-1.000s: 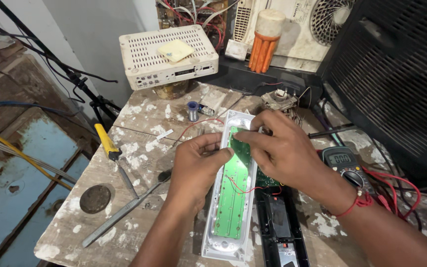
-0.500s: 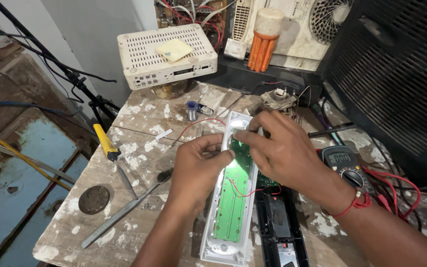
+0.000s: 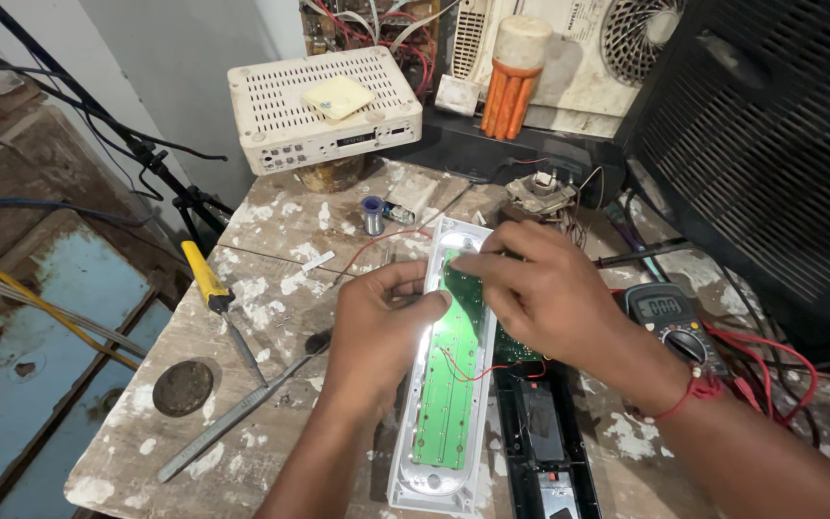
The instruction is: The person repairs an LED light fixture on a cluttered workbench, using a screwdriver to work on the green LED circuit board inside its white housing and handling red wires connected to a small circuit board, with a multimeter nearby.
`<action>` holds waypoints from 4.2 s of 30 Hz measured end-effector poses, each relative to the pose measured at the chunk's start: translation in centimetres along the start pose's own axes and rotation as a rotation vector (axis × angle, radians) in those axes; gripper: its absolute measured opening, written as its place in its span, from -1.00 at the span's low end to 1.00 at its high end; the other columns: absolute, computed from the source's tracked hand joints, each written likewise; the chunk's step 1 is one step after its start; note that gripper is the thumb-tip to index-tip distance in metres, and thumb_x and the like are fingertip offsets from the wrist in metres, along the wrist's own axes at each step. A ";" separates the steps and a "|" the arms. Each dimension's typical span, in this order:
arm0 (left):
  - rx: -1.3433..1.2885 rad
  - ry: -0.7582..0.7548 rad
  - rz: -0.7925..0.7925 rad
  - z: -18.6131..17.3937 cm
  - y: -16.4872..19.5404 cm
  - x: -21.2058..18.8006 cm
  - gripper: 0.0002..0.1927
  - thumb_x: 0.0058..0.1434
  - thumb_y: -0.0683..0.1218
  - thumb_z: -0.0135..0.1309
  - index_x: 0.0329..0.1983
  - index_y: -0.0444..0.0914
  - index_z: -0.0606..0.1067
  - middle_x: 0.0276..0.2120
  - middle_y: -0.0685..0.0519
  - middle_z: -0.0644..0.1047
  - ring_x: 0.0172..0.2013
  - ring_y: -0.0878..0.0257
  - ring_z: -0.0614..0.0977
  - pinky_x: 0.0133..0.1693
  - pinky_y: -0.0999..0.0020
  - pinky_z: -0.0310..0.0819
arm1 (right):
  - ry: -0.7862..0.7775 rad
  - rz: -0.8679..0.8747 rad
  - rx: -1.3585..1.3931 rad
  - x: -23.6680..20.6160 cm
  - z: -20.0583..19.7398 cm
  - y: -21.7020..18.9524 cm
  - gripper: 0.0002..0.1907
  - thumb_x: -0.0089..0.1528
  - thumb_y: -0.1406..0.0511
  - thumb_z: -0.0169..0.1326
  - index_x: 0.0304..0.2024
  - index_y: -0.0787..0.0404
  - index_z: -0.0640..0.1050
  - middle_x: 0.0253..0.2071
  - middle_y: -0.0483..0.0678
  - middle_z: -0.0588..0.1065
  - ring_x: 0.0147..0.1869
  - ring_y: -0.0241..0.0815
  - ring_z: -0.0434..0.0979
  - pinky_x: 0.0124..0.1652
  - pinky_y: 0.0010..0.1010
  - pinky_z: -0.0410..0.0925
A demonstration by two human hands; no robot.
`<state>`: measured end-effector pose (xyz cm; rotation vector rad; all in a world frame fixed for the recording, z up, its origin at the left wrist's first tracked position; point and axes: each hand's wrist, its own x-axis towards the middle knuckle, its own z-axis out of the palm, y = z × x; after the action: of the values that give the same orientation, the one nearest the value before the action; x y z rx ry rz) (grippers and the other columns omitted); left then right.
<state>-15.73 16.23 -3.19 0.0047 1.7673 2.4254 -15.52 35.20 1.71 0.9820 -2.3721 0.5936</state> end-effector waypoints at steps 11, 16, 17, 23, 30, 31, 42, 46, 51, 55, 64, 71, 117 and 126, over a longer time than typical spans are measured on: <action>0.175 -0.001 0.050 -0.5 0.2 -0.1 -0.66 0.07 -0.27 0.18 -0.05 -0.45 0.60 -0.28 -0.04 0.69 -0.32 0.30 0.69 -0.24 0.43 0.58 | -0.086 0.443 -0.040 0.7 -0.5 0.9 -0.70 0.23 0.28 0.14 -0.01 0.23 0.63 -0.32 0.15 0.58 -0.26 0.09 0.61 -0.25 -0.14 0.42; 0.673 0.076 0.198 0.0 1.0 -0.9 -0.69 0.08 -0.18 0.22 -0.07 -0.26 0.62 -0.35 -0.08 0.68 -0.38 0.15 0.72 -0.29 0.30 0.55 | -0.225 0.644 0.039 1.1 0.1 1.5 -0.73 0.22 0.22 0.16 -0.08 0.22 0.63 -0.38 0.14 0.61 -0.36 0.04 0.66 -0.29 -0.16 0.42; 0.757 0.068 0.168 0.2 1.0 -1.2 -0.71 0.11 -0.16 0.20 -0.07 -0.22 0.63 -0.39 -0.12 0.66 -0.42 0.07 0.70 -0.32 0.23 0.51 | -0.255 0.679 0.025 1.1 0.1 1.6 -0.73 0.23 0.22 0.16 -0.09 0.22 0.63 -0.39 0.15 0.61 -0.35 0.04 0.67 -0.28 -0.16 0.42; 0.892 0.108 0.431 0.4 1.0 -1.4 -0.80 0.03 -0.18 0.25 -0.24 -0.28 0.63 -0.47 -0.20 0.58 -0.42 -0.13 0.62 -0.35 0.04 0.44 | -0.207 0.583 0.011 1.6 0.6 2.0 -0.78 0.20 0.26 0.17 -0.17 0.25 0.64 -0.32 0.13 0.62 -0.28 0.07 0.66 -0.25 -0.17 0.44; 0.979 0.165 0.374 -0.3 0.6 -1.3 -0.83 0.01 -0.16 0.28 -0.35 -0.33 0.59 -0.46 -0.24 0.59 -0.38 -0.20 0.64 -0.31 -0.03 0.46 | -0.197 0.510 -0.006 2.2 2.5 2.5 -0.77 0.14 0.27 0.19 -0.20 0.23 0.67 -0.29 0.17 0.62 -0.18 0.13 0.64 -0.17 -0.10 0.44; 1.018 0.159 0.395 -0.4 0.6 -1.3 -0.82 0.01 -0.16 0.29 -0.35 -0.35 0.59 -0.46 -0.26 0.59 -0.37 -0.21 0.64 -0.29 -0.04 0.47 | -0.213 0.523 0.005 2.2 2.7 2.7 -0.77 0.14 0.26 0.19 -0.20 0.22 0.67 -0.30 0.17 0.62 -0.19 0.13 0.65 -0.17 -0.10 0.44; 0.990 0.319 0.657 -0.5 2.2 -2.3 -0.83 0.10 -0.27 0.12 -0.23 -0.40 0.59 -0.40 -0.28 0.60 -0.36 -0.19 0.67 -0.27 -0.01 0.51 | -0.306 0.573 0.065 2.0 2.9 2.9 -0.76 0.15 0.26 0.18 -0.18 0.26 0.65 -0.29 0.16 0.62 -0.21 0.07 0.68 -0.21 -0.17 0.46; 1.213 0.390 0.442 -1.5 3.7 -3.0 -0.85 0.11 -0.15 0.17 -0.34 -0.35 0.61 -0.40 -0.23 0.62 -0.36 -0.21 0.66 -0.27 -0.05 0.50 | -0.282 0.548 -0.060 2.4 2.1 1.9 -0.77 0.17 0.24 0.18 -0.19 0.21 0.67 -0.31 0.15 0.62 -0.24 0.09 0.65 -0.21 -0.15 0.44; 1.429 0.301 0.103 -1.8 4.5 -3.2 -0.73 0.14 0.04 0.23 -0.37 -0.27 0.64 -0.33 -0.21 0.64 -0.24 -0.18 0.68 -0.18 -0.02 0.54 | -0.222 0.586 -0.069 2.7 1.1 1.1 -0.77 0.16 0.22 0.19 -0.20 0.20 0.68 -0.30 0.12 0.62 -0.31 0.09 0.63 -0.25 -0.15 0.43; 1.421 0.228 0.019 -1.9 4.6 -2.9 -0.63 0.05 0.13 0.30 -0.33 -0.27 0.64 -0.32 -0.21 0.64 -0.23 -0.16 0.68 -0.16 0.00 0.54 | -0.192 0.586 -0.017 2.2 0.8 0.6 -0.76 0.19 0.20 0.18 -0.21 0.22 0.67 -0.31 0.10 0.63 -0.32 0.05 0.65 -0.26 -0.17 0.44; 1.370 0.258 0.037 -2.5 4.4 -2.0 -0.61 -0.02 0.12 0.36 -0.37 -0.30 0.64 -0.35 -0.23 0.64 -0.23 -0.14 0.68 -0.14 0.05 0.54 | -0.202 0.514 0.050 2.0 1.0 -0.7 -0.75 0.20 0.19 0.17 -0.23 0.21 0.68 -0.34 0.12 0.62 -0.33 0.04 0.66 -0.27 -0.19 0.44; 1.099 0.289 -0.082 -3.9 5.4 -0.9 -0.58 0.05 0.14 0.32 -0.62 -0.31 0.64 -0.68 -0.05 0.59 -0.60 0.15 0.64 -0.36 0.22 0.50 | -0.205 0.387 0.125 1.7 1.0 -1.8 -0.74 0.23 0.19 0.14 -0.25 0.26 0.66 -0.26 0.08 0.63 -0.22 0.02 0.65 -0.19 -0.22 0.44; 1.144 0.176 0.161 -0.5 1.2 -1.3 -0.57 0.01 0.14 0.34 -0.46 -0.34 0.59 -0.44 -0.25 0.60 -0.37 -0.17 0.65 -0.21 -0.03 0.48 | 0.350 0.830 0.706 1.3 -5.6 2.4 -0.76 0.39 0.26 0.09 -0.09 0.37 0.50 -0.20 0.06 0.54 -0.17 -0.15 0.62 -0.16 -0.25 0.61; 1.172 0.204 0.002 -0.3 1.0 -0.9 -0.55 -0.02 0.20 0.36 -0.45 -0.28 0.57 -0.41 -0.17 0.61 -0.29 -0.14 0.65 -0.22 -0.04 0.48 | 0.202 0.751 0.690 1.0 -3.9 1.7 -0.70 0.34 0.27 0.09 0.02 0.37 0.50 -0.15 0.05 0.57 -0.11 -0.21 0.63 -0.13 -0.34 0.61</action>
<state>-15.01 15.55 -2.24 -0.1159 2.9476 1.0791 -16.28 38.01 5.04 0.1827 -2.3284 1.7724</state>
